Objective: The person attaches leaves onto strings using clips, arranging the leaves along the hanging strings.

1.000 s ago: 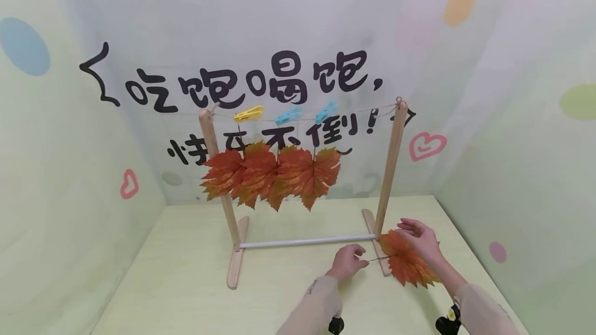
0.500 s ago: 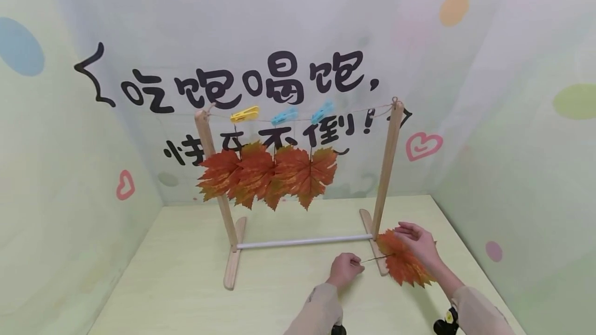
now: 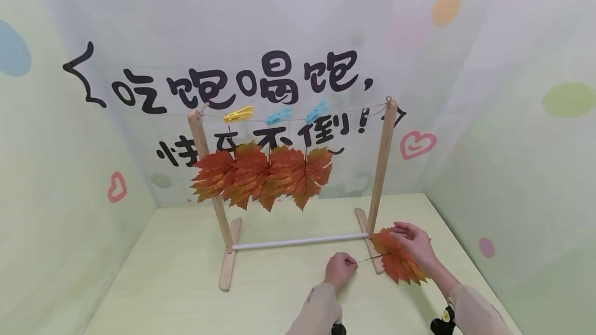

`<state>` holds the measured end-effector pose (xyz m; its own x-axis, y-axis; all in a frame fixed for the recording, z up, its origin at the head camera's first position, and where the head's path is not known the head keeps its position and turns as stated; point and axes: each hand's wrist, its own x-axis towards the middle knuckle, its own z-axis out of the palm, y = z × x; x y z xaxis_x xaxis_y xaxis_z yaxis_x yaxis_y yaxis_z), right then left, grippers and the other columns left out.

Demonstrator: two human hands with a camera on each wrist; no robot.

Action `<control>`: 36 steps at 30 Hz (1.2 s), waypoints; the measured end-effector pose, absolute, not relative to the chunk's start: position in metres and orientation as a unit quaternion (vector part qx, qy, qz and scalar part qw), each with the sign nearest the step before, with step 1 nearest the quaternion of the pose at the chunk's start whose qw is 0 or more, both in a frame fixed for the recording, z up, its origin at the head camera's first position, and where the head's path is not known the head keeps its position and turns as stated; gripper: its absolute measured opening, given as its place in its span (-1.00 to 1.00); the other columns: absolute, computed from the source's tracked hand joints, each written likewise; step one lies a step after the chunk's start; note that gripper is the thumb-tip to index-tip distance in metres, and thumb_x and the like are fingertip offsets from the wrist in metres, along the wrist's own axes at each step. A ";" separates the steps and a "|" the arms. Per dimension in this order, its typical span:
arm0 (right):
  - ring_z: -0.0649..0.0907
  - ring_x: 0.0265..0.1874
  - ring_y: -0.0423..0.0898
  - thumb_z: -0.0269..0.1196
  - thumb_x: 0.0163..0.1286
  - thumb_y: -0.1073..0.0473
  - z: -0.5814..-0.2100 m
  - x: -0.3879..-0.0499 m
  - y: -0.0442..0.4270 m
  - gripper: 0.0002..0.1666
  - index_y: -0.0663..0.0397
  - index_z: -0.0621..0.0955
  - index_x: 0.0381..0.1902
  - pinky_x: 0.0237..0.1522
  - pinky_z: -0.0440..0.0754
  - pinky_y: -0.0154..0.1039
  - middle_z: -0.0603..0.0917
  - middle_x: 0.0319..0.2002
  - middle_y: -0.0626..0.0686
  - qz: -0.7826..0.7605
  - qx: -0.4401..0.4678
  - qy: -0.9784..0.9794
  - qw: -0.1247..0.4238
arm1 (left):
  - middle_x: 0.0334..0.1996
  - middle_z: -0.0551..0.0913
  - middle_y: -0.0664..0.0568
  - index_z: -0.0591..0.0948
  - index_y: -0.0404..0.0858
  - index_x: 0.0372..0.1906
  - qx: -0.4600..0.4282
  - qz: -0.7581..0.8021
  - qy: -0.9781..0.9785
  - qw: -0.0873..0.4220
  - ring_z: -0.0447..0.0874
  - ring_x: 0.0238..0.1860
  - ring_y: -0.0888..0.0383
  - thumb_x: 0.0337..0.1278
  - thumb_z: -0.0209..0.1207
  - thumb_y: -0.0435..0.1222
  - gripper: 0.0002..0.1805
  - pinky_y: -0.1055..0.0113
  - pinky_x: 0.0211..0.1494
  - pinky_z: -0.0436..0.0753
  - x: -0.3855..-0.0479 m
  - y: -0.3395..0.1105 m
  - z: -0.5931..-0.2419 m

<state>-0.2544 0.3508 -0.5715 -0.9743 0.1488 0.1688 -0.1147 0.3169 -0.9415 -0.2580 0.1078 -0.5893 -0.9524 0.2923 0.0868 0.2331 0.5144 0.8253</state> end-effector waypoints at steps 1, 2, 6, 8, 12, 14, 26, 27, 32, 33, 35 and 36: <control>0.62 -0.18 -0.22 0.24 0.21 -0.03 -0.563 -0.250 0.347 -0.39 0.22 0.44 0.11 -0.20 0.54 -0.51 0.63 -0.11 0.09 0.591 -0.003 -0.798 0.114 | -0.64 0.61 0.13 0.64 -0.23 -0.59 0.152 0.469 0.870 0.030 0.49 -0.60 0.30 -0.11 0.27 -0.39 -0.92 0.46 -0.48 0.47 -0.258 0.107 -0.589; 0.62 -0.18 -0.20 0.23 0.22 0.03 -0.560 -0.248 0.346 -0.43 0.24 0.45 0.10 -0.20 0.55 -0.50 0.63 -0.12 0.12 0.607 0.013 -0.786 0.118 | -0.64 0.61 0.14 0.64 -0.23 -0.59 0.153 0.468 0.870 0.027 0.49 -0.60 0.31 -0.11 0.26 -0.39 -0.92 0.47 -0.48 0.47 -0.258 0.107 -0.590; 0.63 -0.20 -0.19 0.24 0.22 0.06 -0.543 -0.237 0.339 -0.47 0.25 0.46 0.08 -0.21 0.57 -0.46 0.64 -0.14 0.11 0.623 0.043 -0.772 0.120 | -0.66 0.59 0.15 0.64 -0.22 -0.60 0.152 0.471 0.869 0.015 0.46 -0.62 0.32 -0.14 0.23 -0.40 -0.92 0.46 -0.49 0.45 -0.259 0.105 -0.588; 0.63 -0.21 -0.16 0.23 0.24 0.12 -0.538 -0.236 0.337 -0.50 0.25 0.46 0.08 -0.22 0.58 -0.44 0.64 -0.14 0.12 0.627 0.046 -0.768 0.124 | -0.67 0.58 0.15 0.63 -0.22 -0.61 0.148 0.474 0.868 0.009 0.44 -0.62 0.32 -0.15 0.21 -0.40 -0.92 0.46 -0.48 0.45 -0.260 0.104 -0.586; 0.62 -0.19 -0.19 0.20 0.26 0.06 -0.507 -0.225 0.319 -0.44 0.33 0.42 0.10 -0.19 0.55 -0.48 0.59 -0.08 0.26 0.581 -0.011 -0.806 0.110 | -0.68 0.56 0.17 0.62 -0.23 -0.62 0.143 0.478 0.867 0.008 0.41 -0.63 0.34 -0.17 0.19 -0.42 -0.92 0.47 -0.49 0.44 -0.262 0.102 -0.582; 0.61 -0.19 -0.24 0.19 0.28 0.07 -0.494 -0.221 0.312 -0.42 0.39 0.40 0.11 -0.16 0.53 -0.50 0.55 -0.04 0.33 0.569 -0.032 -0.816 0.096 | -0.68 0.55 0.17 0.62 -0.23 -0.61 0.143 0.482 0.864 0.008 0.39 -0.62 0.36 -0.17 0.18 -0.42 -0.92 0.49 -0.49 0.43 -0.263 0.101 -0.580; 0.54 -0.28 -0.50 0.19 0.28 0.15 -0.479 -0.228 0.311 -0.45 0.40 0.38 0.12 -0.17 0.48 -0.57 0.53 -0.03 0.37 0.567 -0.030 -0.818 0.094 | -0.66 0.55 0.15 0.62 -0.28 -0.57 0.138 0.534 0.833 -0.033 0.36 -0.60 0.41 -0.16 0.19 -0.40 -0.96 0.53 -0.48 0.42 -0.275 0.090 -0.558; 0.54 -0.28 -0.50 0.19 0.27 0.15 -0.479 -0.228 0.311 -0.45 0.41 0.38 0.11 -0.17 0.48 -0.58 0.53 -0.03 0.38 0.567 -0.029 -0.817 0.097 | -0.65 0.55 0.14 0.61 -0.29 -0.56 0.138 0.539 0.830 -0.037 0.37 -0.59 0.41 -0.14 0.20 -0.39 -0.95 0.53 -0.47 0.43 -0.276 0.089 -0.556; 0.56 -0.30 -0.49 0.21 0.25 0.18 -0.476 -0.231 0.311 -0.46 0.45 0.40 0.08 -0.20 0.49 -0.58 0.57 -0.09 0.35 0.569 -0.013 -0.815 0.110 | -0.62 0.57 0.06 0.61 -0.34 -0.52 0.142 0.571 0.807 -0.041 0.40 -0.57 0.38 -0.07 0.20 -0.39 -0.93 0.52 -0.46 0.45 -0.280 0.083 -0.544; 0.56 -0.30 -0.49 0.21 0.25 0.18 -0.475 -0.231 0.312 -0.46 0.45 0.40 0.08 -0.20 0.49 -0.58 0.58 -0.10 0.33 0.569 -0.010 -0.814 0.111 | -0.61 0.58 0.04 0.61 -0.35 -0.52 0.145 0.579 0.802 -0.042 0.41 -0.56 0.37 -0.06 0.21 -0.40 -0.93 0.52 -0.45 0.46 -0.280 0.083 -0.541; 0.56 -0.30 -0.49 0.21 0.26 0.19 -0.474 -0.233 0.314 -0.46 0.47 0.40 0.08 -0.21 0.50 -0.57 0.60 -0.12 0.29 0.569 -0.002 -0.814 0.115 | -0.59 0.59 -0.01 0.61 -0.37 -0.50 0.147 0.596 0.788 -0.041 0.43 -0.56 0.36 -0.04 0.21 -0.40 -0.92 0.53 -0.46 0.47 -0.280 0.082 -0.534; 0.56 -0.30 -0.48 0.21 0.25 0.19 -0.473 -0.234 0.314 -0.46 0.46 0.40 0.08 -0.21 0.50 -0.57 0.60 -0.13 0.27 0.570 0.000 -0.813 0.117 | -0.59 0.60 -0.04 0.61 -0.38 -0.49 0.147 0.609 0.779 -0.039 0.44 -0.55 0.35 -0.03 0.21 -0.41 -0.91 0.54 -0.45 0.47 -0.281 0.081 -0.531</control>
